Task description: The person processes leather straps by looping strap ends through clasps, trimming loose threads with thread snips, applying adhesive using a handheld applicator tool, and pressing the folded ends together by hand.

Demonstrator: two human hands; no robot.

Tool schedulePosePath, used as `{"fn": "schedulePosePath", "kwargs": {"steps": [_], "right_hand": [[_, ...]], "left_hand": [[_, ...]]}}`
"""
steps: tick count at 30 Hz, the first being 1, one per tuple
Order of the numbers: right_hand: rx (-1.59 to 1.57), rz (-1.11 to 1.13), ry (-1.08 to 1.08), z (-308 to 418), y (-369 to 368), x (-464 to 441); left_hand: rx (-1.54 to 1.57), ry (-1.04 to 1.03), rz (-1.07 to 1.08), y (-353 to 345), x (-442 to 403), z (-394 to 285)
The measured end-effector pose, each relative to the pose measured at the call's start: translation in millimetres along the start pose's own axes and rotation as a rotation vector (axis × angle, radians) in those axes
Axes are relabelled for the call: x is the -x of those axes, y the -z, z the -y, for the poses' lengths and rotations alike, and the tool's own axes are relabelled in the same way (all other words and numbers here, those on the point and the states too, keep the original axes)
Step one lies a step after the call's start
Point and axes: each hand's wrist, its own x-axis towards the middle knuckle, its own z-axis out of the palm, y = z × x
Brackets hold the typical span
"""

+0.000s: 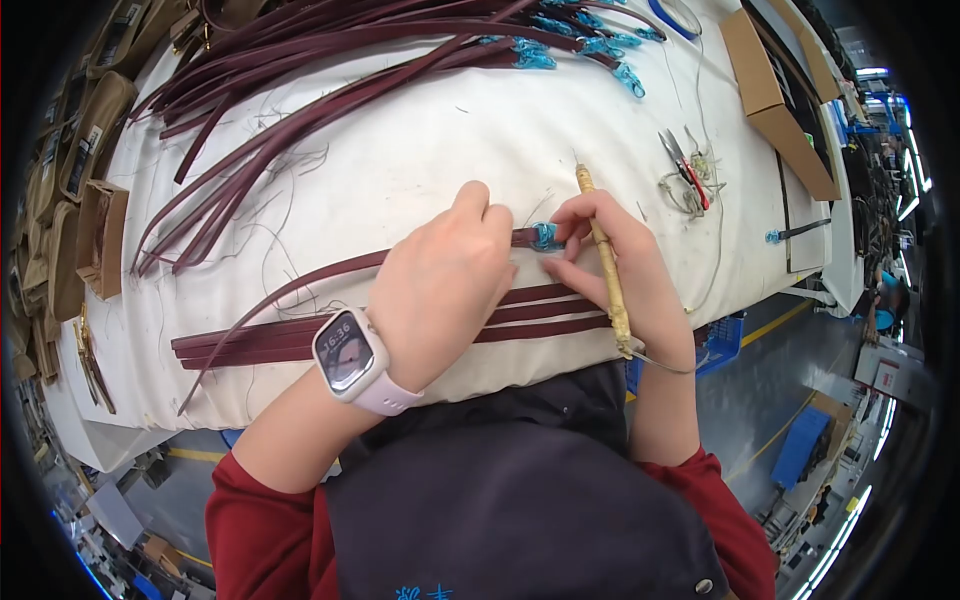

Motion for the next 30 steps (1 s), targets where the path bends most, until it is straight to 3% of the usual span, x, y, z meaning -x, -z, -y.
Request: {"fn": "schedulePosePath", "kwargs": {"steps": [5,8,10,15,19,21,28,30], "right_hand": [[-0.084,-0.057,-0.055,0,0,2],[-0.240,-0.230,-0.122,-1,-14,0],[-0.602,-0.406,-0.059,6,-24,-1],[-0.671,-0.400,0.108,-3,-45,-9],[-0.628,-0.408,0.074,-13,-51,-10],[-0.444,-0.491,0.124,-16,-57,-9],[-0.470,-0.543,0.038,-17,-64,-4],[-0.325,-0.522,0.051,-13,-63,-5]], "left_hand": [[0.150,0.047,-0.081,-22,-9,7],[0.235,0.052,-0.098,-24,-13,16],[0.274,0.081,-0.011,-18,-14,18],[0.453,0.139,0.033,-16,-17,27],[0.608,0.078,0.033,-9,-12,35],[0.608,0.056,0.073,-5,-11,39],[0.596,0.029,0.103,-4,-9,41],[0.609,0.036,0.099,-5,-8,41]]}}
